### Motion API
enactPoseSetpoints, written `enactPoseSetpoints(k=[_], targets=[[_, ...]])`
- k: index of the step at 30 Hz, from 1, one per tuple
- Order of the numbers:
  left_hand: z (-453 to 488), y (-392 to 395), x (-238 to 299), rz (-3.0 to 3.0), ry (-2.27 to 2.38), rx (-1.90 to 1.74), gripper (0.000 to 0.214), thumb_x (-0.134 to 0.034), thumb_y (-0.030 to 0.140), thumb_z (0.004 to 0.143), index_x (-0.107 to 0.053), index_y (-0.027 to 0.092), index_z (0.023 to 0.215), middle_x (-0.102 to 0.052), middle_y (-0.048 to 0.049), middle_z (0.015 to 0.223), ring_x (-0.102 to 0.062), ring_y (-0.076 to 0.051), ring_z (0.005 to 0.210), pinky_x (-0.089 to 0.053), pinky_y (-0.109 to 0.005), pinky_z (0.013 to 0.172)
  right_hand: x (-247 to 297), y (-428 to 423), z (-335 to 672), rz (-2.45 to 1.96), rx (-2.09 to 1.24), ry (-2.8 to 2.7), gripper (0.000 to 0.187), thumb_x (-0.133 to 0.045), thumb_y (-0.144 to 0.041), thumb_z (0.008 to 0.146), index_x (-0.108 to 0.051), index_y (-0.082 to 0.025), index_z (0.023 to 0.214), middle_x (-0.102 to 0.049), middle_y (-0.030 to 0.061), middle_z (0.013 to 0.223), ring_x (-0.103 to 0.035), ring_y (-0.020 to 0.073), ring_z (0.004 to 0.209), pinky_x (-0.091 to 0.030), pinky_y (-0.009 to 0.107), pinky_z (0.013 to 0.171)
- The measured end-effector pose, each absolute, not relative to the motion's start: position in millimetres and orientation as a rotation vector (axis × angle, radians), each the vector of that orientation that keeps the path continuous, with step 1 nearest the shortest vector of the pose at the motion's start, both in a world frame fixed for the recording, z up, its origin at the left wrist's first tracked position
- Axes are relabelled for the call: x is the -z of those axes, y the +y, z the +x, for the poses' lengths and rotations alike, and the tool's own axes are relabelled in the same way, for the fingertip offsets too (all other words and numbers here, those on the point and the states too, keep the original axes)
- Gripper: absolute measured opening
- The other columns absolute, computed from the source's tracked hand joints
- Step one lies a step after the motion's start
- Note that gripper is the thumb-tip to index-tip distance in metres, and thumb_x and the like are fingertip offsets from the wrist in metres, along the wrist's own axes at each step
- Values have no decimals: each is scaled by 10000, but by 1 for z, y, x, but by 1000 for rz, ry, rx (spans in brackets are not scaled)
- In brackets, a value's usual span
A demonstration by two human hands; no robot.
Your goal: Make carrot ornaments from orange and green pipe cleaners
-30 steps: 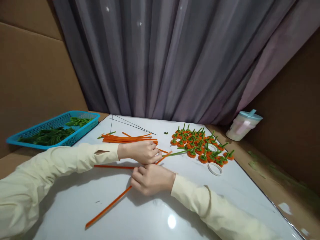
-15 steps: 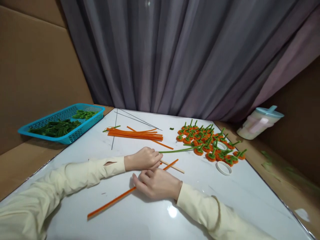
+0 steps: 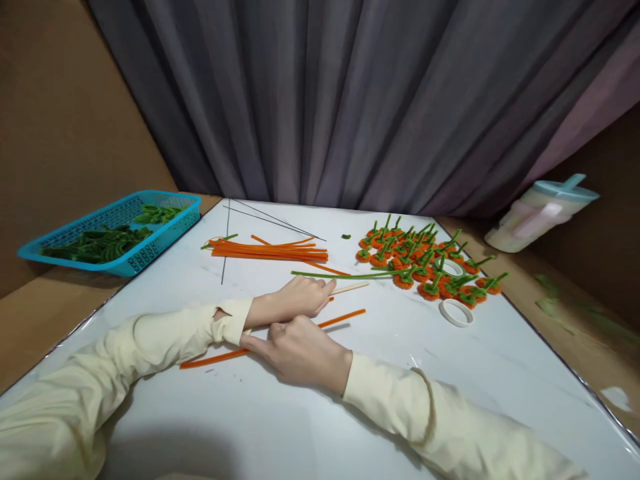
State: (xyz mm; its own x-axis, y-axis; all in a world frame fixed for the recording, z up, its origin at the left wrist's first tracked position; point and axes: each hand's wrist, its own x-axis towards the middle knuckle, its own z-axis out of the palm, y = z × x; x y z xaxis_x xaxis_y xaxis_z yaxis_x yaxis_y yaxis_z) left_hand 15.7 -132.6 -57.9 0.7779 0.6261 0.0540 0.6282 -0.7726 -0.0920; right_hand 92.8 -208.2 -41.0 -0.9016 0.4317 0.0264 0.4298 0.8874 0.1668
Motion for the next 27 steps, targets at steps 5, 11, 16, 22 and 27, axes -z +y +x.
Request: enactPoseSetpoints(k=[5, 11, 16, 22, 27], targets=[[19, -131, 60, -2863, -1016, 63, 198, -370, 183, 893, -461, 108, 1051, -647, -86, 795, -635, -238, 664, -449, -305, 553, 39, -212, 85, 693, -277, 3035, 374, -397, -200, 849, -396, -201, 1223, -573, 37, 657, -475, 141, 492, -124, 285, 463], [20, -134, 60, -2811, -991, 95, 231, -381, 121, 865, -451, 77, 1081, -640, -98, 783, -636, -234, 663, -441, -296, 528, 43, -209, 82, 594, -269, 3100, 318, -401, -184, 849, -410, -180, 1167, -564, 14, 651, -468, 136, 488, -113, 289, 457], [18, -137, 62, -2734, -739, 132, 208, -316, 45, 856, -499, 79, 946, -622, -129, 786, -627, -226, 670, -430, -290, 515, 48, -207, 84, 540, -270, 3106, 165, -421, -204, 843, -477, -190, 997, -563, 10, 686, -465, 128, 505, -121, 287, 464], [15, -133, 65, -2753, -705, 151, 155, -360, 57, 853, -485, 103, 931, -617, -98, 778, -619, -216, 642, -414, -288, 505, 55, -202, 88, 493, -254, 3186, 104, -413, -196, 841, -493, -169, 901, -551, -3, 673, -419, 107, 467, -144, 293, 465], [13, -134, 61, -2783, -855, 208, 187, -333, 242, 923, -474, 134, 983, -627, -55, 754, -624, -216, 633, -413, -289, 517, 60, -196, 90, 427, -233, 3324, 195, -352, -277, 900, -485, -146, 956, -561, -3, 699, -421, 103, 477, -176, 290, 464]])
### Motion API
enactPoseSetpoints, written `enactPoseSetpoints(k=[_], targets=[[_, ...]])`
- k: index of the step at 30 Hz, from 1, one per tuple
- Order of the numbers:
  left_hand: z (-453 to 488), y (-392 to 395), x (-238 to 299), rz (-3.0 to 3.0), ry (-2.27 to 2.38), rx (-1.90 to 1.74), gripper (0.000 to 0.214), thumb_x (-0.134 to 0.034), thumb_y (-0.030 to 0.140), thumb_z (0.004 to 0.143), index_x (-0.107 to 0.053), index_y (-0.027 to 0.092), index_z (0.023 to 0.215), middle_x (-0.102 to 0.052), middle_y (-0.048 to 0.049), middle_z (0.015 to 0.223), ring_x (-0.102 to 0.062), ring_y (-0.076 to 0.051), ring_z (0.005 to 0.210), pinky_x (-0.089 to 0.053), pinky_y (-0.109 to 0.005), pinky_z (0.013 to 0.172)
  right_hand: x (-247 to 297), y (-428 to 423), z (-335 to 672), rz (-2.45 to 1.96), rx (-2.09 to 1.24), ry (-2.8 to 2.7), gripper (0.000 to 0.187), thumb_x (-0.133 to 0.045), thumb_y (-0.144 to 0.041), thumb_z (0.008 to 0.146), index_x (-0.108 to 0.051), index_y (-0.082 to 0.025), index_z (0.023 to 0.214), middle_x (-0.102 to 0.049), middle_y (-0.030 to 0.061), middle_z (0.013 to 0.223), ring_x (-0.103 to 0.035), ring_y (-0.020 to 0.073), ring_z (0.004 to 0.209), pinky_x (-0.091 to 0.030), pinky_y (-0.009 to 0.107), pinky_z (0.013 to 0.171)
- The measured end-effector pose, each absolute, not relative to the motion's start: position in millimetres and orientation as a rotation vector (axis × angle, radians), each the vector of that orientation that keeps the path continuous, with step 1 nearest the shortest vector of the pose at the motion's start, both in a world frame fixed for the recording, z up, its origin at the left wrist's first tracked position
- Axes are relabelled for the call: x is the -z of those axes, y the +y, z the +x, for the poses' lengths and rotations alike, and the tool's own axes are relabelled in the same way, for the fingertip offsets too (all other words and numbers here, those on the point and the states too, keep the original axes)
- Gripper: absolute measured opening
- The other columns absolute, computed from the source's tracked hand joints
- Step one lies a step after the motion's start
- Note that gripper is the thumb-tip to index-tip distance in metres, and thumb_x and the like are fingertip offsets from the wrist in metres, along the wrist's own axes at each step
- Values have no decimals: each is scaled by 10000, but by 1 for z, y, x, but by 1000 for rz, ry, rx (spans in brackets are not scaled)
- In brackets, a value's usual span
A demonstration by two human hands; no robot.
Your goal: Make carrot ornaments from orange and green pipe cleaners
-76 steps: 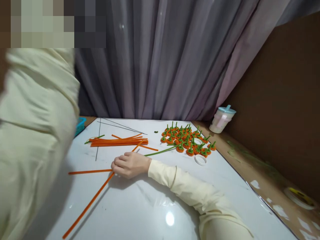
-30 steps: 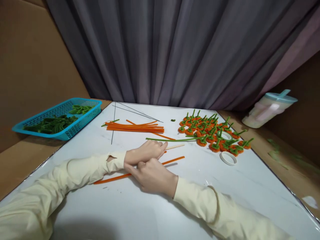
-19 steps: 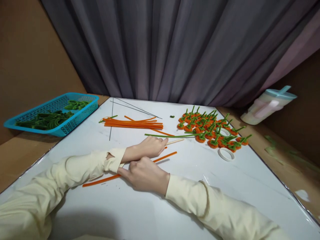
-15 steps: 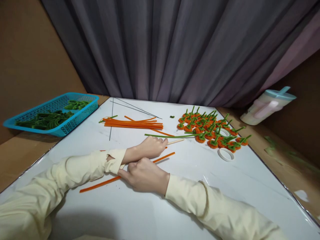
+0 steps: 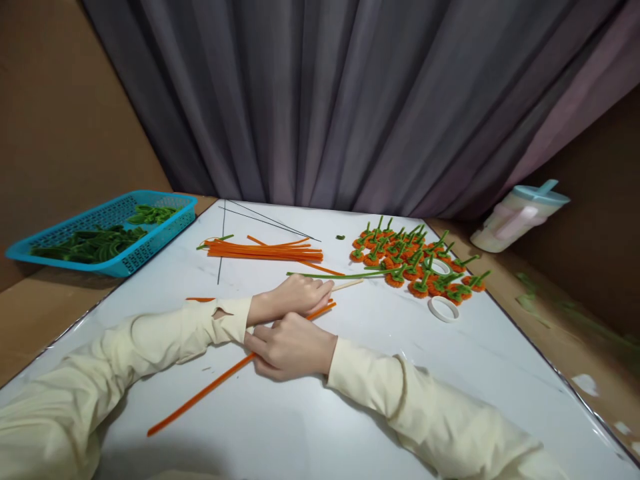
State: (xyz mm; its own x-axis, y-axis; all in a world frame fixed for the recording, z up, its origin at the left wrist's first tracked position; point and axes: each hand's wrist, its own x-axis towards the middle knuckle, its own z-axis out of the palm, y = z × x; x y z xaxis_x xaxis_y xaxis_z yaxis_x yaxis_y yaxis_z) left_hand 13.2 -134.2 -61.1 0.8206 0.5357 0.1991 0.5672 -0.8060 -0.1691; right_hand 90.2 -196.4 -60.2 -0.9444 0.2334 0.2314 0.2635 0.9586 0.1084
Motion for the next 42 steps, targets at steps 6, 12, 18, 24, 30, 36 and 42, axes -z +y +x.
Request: enactPoseSetpoints(k=[6, 12, 18, 24, 30, 36, 42], targets=[[11, -132, 61, -2790, -724, 357, 303, -348, 389, 920, -474, 140, 1037, -622, -71, 893, -599, -218, 804, -412, -282, 569, 63, -195, 89, -392, 360, -2891, 173, -321, -87, 902, -452, -140, 1000, -559, -21, 699, -438, 97, 470, -162, 286, 441], [6, -122, 64, -2857, -441, 421, 307, -303, 381, 940, -506, 154, 904, -593, -52, 866, -543, -174, 777, -381, -269, 576, 65, -190, 93, -501, 444, -2918, 132, -324, -99, 896, -447, -142, 877, -539, -20, 654, -431, 94, 438, -159, 284, 421], [-13, -105, 55, -2796, -20, 311, 216, -312, 162, 933, -525, 161, 898, -578, -52, 800, -521, -155, 752, -364, -262, 564, 63, -185, 104, -469, 563, -2892, 159, -293, -198, 948, -433, -146, 1005, -538, -32, 653, -437, 96, 412, -117, 278, 407], [-44, -116, 51, -2829, -214, 284, 233, -317, 156, 929, -544, 155, 876, -586, -77, 859, -532, -165, 812, -416, -271, 665, 61, -188, 142, -574, 558, -2852, 318, -268, -349, 977, -493, -148, 876, -544, -17, 633, -442, 76, 412, -144, 276, 451], [-57, -126, 52, -2877, -560, 419, 280, -374, 345, 924, -546, 124, 913, -558, -113, 1089, -506, -197, 999, -412, -307, 831, 56, -182, 177, -844, 387, -2704, 492, -323, -538, 896, -552, -145, 708, -534, 15, 563, -434, 103, 476, -204, 273, 516], [-57, -134, 30, -2891, -392, 222, 249, -413, 287, 900, -590, 134, 815, -566, -114, 999, -492, -235, 1004, -379, -350, 840, 56, -179, 173, -681, 420, -2658, 447, -361, -478, 887, -524, -150, 631, -522, 31, 597, -440, 133, 583, -252, 279, 579], [-78, -150, -8, -3003, -753, -240, 143, -461, 140, 800, -546, 159, 686, -548, -45, 787, -501, -157, 643, -365, -270, 585, 63, -180, 172, -654, 347, -2746, 506, -333, -498, 913, -514, -147, 597, -478, 9, 533, -366, 98, 472, -211, 264, 511]])
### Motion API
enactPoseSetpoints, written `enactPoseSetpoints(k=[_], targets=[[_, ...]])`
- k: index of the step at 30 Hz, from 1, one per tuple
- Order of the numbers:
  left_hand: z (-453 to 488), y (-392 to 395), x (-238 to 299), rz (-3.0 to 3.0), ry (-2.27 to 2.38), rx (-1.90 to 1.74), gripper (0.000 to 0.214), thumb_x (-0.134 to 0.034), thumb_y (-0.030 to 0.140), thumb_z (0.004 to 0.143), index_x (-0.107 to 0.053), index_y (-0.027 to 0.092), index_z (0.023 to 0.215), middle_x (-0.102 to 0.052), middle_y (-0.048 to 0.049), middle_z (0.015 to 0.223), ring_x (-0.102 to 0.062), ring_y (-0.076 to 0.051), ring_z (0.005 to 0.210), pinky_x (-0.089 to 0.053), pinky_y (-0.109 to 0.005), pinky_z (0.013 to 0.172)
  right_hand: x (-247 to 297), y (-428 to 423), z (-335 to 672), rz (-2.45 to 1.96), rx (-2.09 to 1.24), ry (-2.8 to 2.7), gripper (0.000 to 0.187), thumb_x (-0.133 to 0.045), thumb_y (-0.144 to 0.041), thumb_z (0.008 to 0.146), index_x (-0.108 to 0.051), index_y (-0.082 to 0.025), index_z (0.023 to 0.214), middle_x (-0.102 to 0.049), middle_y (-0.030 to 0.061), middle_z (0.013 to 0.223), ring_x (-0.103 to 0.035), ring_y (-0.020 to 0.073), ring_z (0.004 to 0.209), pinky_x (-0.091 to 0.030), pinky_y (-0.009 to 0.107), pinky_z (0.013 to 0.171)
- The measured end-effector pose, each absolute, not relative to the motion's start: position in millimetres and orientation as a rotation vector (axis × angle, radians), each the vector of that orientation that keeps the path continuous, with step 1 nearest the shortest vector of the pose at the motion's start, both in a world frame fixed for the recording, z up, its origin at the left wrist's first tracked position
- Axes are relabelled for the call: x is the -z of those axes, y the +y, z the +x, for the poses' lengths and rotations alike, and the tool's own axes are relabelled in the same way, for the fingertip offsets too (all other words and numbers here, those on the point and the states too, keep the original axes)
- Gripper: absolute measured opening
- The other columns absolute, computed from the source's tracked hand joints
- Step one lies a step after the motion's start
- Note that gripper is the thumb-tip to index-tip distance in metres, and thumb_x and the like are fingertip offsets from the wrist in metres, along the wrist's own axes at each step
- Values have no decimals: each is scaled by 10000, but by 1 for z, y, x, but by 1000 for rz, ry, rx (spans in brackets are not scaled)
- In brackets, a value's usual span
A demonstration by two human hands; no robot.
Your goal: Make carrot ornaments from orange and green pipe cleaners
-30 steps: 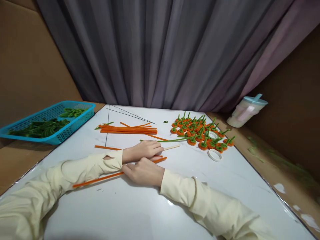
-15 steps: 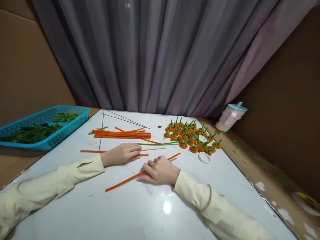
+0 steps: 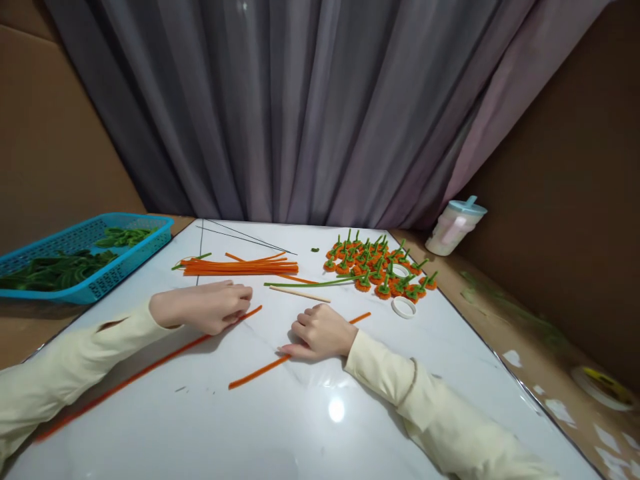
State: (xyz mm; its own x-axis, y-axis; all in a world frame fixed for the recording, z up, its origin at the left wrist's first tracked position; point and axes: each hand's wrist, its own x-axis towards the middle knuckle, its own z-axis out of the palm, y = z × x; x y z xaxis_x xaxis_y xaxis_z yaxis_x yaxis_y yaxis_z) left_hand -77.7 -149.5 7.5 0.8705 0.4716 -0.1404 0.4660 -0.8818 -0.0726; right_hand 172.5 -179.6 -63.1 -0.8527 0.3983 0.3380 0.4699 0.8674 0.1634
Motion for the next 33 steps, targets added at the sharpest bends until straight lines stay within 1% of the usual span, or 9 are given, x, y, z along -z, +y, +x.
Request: enactPoseSetpoints(k=[2, 6, 10, 14, 19, 23, 26, 28, 33], targets=[[-83, -152, -13, -3040, -901, -295, 117, -483, 236, 818, -542, 161, 749, -543, -37, 800, -498, -146, 612, -345, -256, 543, 63, -181, 172, -666, 353, -2745, 513, -320, -507, 914, -515, -148, 603, -479, 9, 539, -360, 101, 468, -209, 269, 511], [-83, -157, -1, -2984, -1147, -293, 339, -426, 476, 854, -513, 150, 829, -536, -48, 826, -501, -155, 608, -343, -264, 537, 53, -189, 162, -609, 304, -2781, 506, -334, -574, 885, -533, -145, 705, -518, 30, 642, -420, 139, 580, -257, 284, 557], [-76, -154, 25, -2846, -1252, -207, 311, -313, 386, 917, -470, 129, 842, -517, -76, 834, -497, -185, 683, -372, -291, 591, 42, -202, 143, -464, 196, -2890, 469, -343, -549, 900, -528, -119, 937, -559, 75, 862, -449, 172, 750, -325, 301, 669], [-68, -155, 32, -3029, -1147, -11, 268, -209, 241, 933, -405, 160, 767, -483, -56, 823, -453, -164, 719, -388, -298, 678, 35, -214, 123, -442, 128, -2971, 283, -328, -337, 955, -500, -124, 1025, -550, 63, 909, -445, 166, 775, -348, 296, 686], [-54, -161, 19, -3339, -1259, 195, 196, -260, 256, 893, -312, 194, 714, -438, 0, 702, -357, -129, 587, -341, -256, 542, 30, -212, 112, -562, -64, -3042, 182, -424, -123, 856, -501, -92, 1019, -553, 84, 917, -456, 169, 743, -366, 278, 606], [-46, -154, 18, -3465, -1504, 718, 222, -313, 364, 889, -311, 200, 739, -435, 26, 642, -354, -107, 533, -314, -235, 494, 30, -195, 123, -721, -746, -2809, 390, -537, -34, 693, -479, -114, 1070, -546, 58, 899, -460, 134, 708, -374, 229, 578], [-43, -148, 25, -3602, -2016, 1045, 293, -351, 479, 871, -322, 205, 770, -368, 71, 542, -297, -72, 418, -265, -194, 397, 36, -182, 133, -714, -1462, -2349, 300, -483, -73, 780, -499, -151, 1070, -491, -11, 783, -416, 67, 550, -365, 188, 502], [-43, -147, 29, -3708, -2383, 1005, 358, -430, 543, 824, -329, 205, 766, -307, 100, 489, -206, -42, 359, -173, -162, 341, 41, -176, 137, -630, -1876, -2006, 283, -509, -144, 807, -501, -161, 1090, -487, -16, 799, -381, 38, 460, -333, 178, 418], [-45, -147, 37, -3606, -2708, 1265, 429, -496, 582, 780, -344, 191, 696, -298, 101, 458, -173, -15, 337, -107, -126, 315, 51, -166, 145, -482, -2274, -1500, 346, -601, -166, 778, -510, -140, 1110, -591, 13, 776, -282, 18, 380, -276, 171, 349]])
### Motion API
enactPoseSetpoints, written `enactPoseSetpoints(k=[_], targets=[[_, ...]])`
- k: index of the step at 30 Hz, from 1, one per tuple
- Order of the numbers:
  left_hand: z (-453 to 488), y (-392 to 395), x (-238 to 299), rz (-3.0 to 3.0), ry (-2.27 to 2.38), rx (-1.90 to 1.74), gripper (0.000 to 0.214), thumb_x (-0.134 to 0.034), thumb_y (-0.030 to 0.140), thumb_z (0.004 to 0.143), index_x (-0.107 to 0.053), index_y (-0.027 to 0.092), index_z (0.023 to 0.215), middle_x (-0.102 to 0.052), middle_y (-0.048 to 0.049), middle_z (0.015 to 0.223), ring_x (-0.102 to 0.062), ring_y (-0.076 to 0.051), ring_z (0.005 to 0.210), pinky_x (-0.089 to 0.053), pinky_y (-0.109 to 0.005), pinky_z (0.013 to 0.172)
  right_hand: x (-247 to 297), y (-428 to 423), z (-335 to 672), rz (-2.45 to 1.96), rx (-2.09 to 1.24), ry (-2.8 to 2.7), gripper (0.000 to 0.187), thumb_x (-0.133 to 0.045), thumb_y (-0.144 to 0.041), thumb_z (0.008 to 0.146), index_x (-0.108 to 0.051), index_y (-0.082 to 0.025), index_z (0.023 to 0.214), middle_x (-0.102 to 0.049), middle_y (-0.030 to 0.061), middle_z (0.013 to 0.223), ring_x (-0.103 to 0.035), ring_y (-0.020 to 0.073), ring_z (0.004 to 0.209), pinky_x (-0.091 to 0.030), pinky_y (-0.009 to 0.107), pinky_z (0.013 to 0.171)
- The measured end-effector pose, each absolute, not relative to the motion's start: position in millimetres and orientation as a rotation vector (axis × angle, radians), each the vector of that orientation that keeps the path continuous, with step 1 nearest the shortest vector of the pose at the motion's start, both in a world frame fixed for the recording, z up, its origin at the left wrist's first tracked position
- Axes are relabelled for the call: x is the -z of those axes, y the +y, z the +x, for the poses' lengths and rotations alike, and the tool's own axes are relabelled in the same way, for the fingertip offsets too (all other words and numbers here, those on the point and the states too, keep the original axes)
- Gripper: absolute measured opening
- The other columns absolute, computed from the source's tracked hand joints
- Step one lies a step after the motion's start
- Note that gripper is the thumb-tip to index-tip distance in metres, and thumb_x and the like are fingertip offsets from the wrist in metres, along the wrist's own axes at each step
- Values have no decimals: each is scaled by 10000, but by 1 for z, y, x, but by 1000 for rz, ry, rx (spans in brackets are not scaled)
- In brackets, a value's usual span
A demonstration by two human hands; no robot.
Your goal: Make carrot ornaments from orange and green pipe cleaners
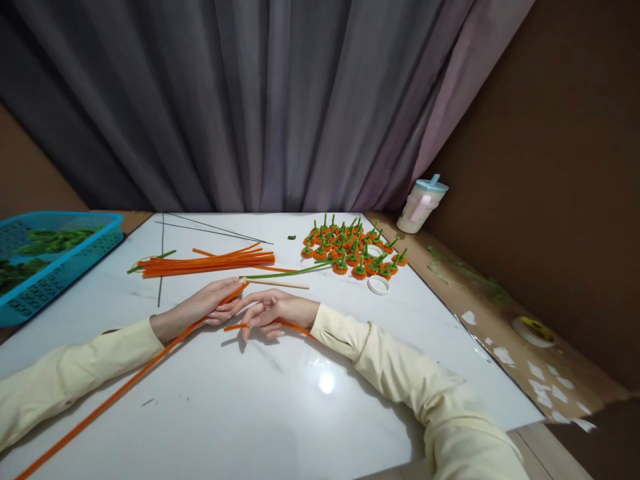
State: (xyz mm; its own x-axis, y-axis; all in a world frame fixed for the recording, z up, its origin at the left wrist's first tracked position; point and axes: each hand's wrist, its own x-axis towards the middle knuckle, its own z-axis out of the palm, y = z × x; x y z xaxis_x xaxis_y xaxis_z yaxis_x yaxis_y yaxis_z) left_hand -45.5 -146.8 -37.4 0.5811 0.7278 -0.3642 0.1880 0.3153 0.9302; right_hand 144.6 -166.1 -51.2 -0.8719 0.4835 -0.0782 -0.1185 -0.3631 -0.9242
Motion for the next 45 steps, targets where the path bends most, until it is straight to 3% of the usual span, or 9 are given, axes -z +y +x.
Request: enactPoseSetpoints(k=[3, 6, 9, 16, 25, 34, 45], targets=[[-45, -146, 40, 1197, 909, -515, 414, -479, 577, 797, -373, 187, 709, -276, 102, 465, -181, -16, 333, -112, -121, 312, 53, -163, 146, -490, -2256, -1347, 298, -575, -171, 809, -514, -152, 1100, -579, -14, 696, -242, 17, 364, -242, 151, 331], [-43, -146, 42, 1194, 891, -518, 368, -526, 534, 791, -423, 183, 749, -252, 109, 456, -178, -17, 329, -110, -122, 311, 53, -162, 144, -526, -2176, -1285, 157, -489, -238, 882, -528, -150, 1005, -466, -70, 521, -181, 29, 334, -213, 143, 305], [-41, -148, 43, 1202, 889, -537, 366, -521, 527, 796, -436, 177, 734, -240, 110, 440, -172, -20, 325, -114, -129, 307, 51, -162, 141, -553, -2157, -1287, 220, -378, -309, 934, -519, -147, 889, -394, -81, 439, -159, 43, 309, -195, 150, 284], [-39, -154, 55, 1314, 794, -636, 352, -496, 498, 815, -439, 165, 719, -224, 112, 460, -156, -19, 351, -136, -143, 326, 56, -161, 142, -452, -2183, -1293, 98, -472, -216, 870, -490, -139, 812, -428, -65, 469, -223, 41, 330, -242, 141, 308], [-42, -164, 52, 1702, 819, -749, 283, -379, 378, 874, -403, 172, 681, -299, 75, 503, -256, -62, 442, -227, -193, 420, 59, -160, 138, -480, -2055, -1370, 105, -495, -242, 857, -473, -144, 828, -533, -32, 524, -334, 58, 334, -370, 182, 342], [-46, -165, 51, 2089, 892, -730, 256, -308, 324, 891, -402, 186, 696, -350, 65, 525, -326, -91, 491, -296, -212, 516, 60, -166, 135, -579, -1925, -1478, 234, -516, -385, 845, -409, -179, 818, -565, -38, 496, -350, 61, 316, -336, 156, 316], [-45, -166, 53, 2186, 968, -750, 253, -316, 309, 898, -419, 192, 699, -426, 43, 556, -392, -99, 501, -323, -207, 535, 57, -170, 133, -642, -1911, -1497, 228, -497, -396, 851, -397, -191, 836, -568, -43, 492, -331, 65, 318, -330, 159, 324]])
